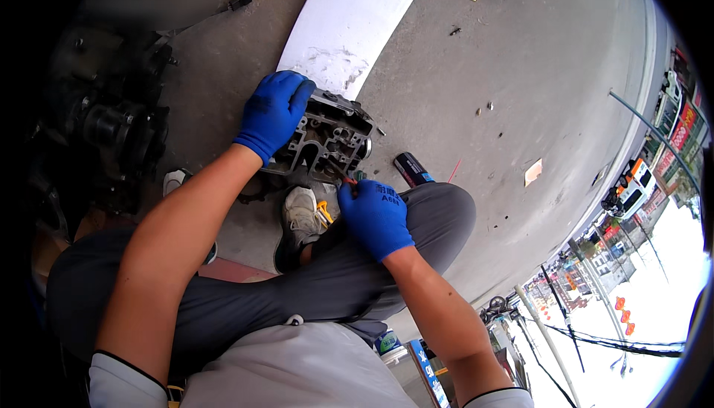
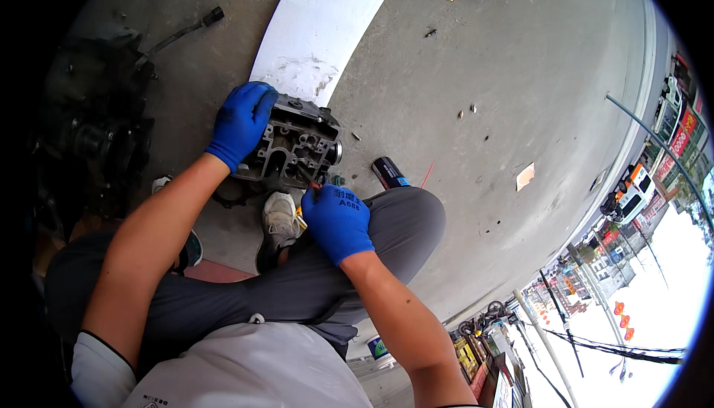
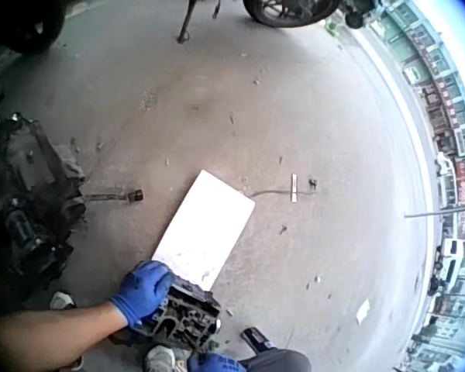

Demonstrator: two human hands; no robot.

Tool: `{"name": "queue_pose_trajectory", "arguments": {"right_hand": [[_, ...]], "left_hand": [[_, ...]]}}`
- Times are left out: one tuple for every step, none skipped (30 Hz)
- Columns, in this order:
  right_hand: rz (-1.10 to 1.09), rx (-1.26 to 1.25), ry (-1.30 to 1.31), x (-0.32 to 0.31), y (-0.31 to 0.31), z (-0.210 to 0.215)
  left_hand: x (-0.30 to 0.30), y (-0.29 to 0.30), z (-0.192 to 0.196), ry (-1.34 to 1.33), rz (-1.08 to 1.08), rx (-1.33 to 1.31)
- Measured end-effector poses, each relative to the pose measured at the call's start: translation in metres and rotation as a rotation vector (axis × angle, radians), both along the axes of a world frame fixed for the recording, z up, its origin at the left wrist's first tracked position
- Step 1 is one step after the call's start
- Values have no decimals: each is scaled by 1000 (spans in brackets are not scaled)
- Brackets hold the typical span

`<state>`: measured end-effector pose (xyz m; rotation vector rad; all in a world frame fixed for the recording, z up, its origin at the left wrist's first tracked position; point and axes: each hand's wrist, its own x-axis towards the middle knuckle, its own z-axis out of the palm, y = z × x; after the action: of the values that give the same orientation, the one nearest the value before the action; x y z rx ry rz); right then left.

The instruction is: The person removes small components from a cylinder head, sprays the interior with a can, and then handles a gasket. The person places the cylinder head into a cardboard box and then picks up and manipulates a gasket.

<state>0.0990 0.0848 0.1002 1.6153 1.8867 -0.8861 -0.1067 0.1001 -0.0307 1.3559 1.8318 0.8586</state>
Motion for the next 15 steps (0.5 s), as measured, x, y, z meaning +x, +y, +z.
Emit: {"name": "queue_pose_trajectory", "arguments": {"right_hand": [[-49, -44, -28, -3, 1, 4], [-98, -90, -51, -7, 3, 10], [-99, -80, -61, -8, 4, 9], [-99, -71, -71, -10, 5, 6], [-99, -62, -81, -11, 6, 3], [-93, -50, -94, -10, 4, 0], [-86, -39, -107, -8, 2, -2], [-78, -27, -121, -8, 1, -4], [-94, -31, -133, -8, -1, -4], [-110, -34, -146, -11, -2, -2], [-124, -38, -158, -13, -3, -1], [-119, -18, -138, -17, -2, -1], [-113, 2, -117, -20, -2, 0], [-108, 21, -97, -20, -2, -1], [-82, 8, -87, -18, -1, -3]], "left_hand": [[-1, 1, 0, -4, 4, 0], [-3, 2, 1, -9, 9, 0], [-3, 5, -1, -5, 21, 15], [-2, 9, -3, -1, 33, 31], [-3, 13, -4, 2, 45, 46], [0, 15, -6, 5, 41, 44], [0, 15, -7, 9, 22, 27], [1, 13, -7, 12, 4, 9], [1, 12, -7, 17, -15, -10], [2, 10, -8, 33, -15, -12], [3, 8, -8, 32, -9, 10], [4, 7, -7, 30, -6, 32], [4, 7, -7, 28, -2, 55], [3, 8, -8, 38, -3, 55], [0, 10, -10, 50, -2, 56]]}}
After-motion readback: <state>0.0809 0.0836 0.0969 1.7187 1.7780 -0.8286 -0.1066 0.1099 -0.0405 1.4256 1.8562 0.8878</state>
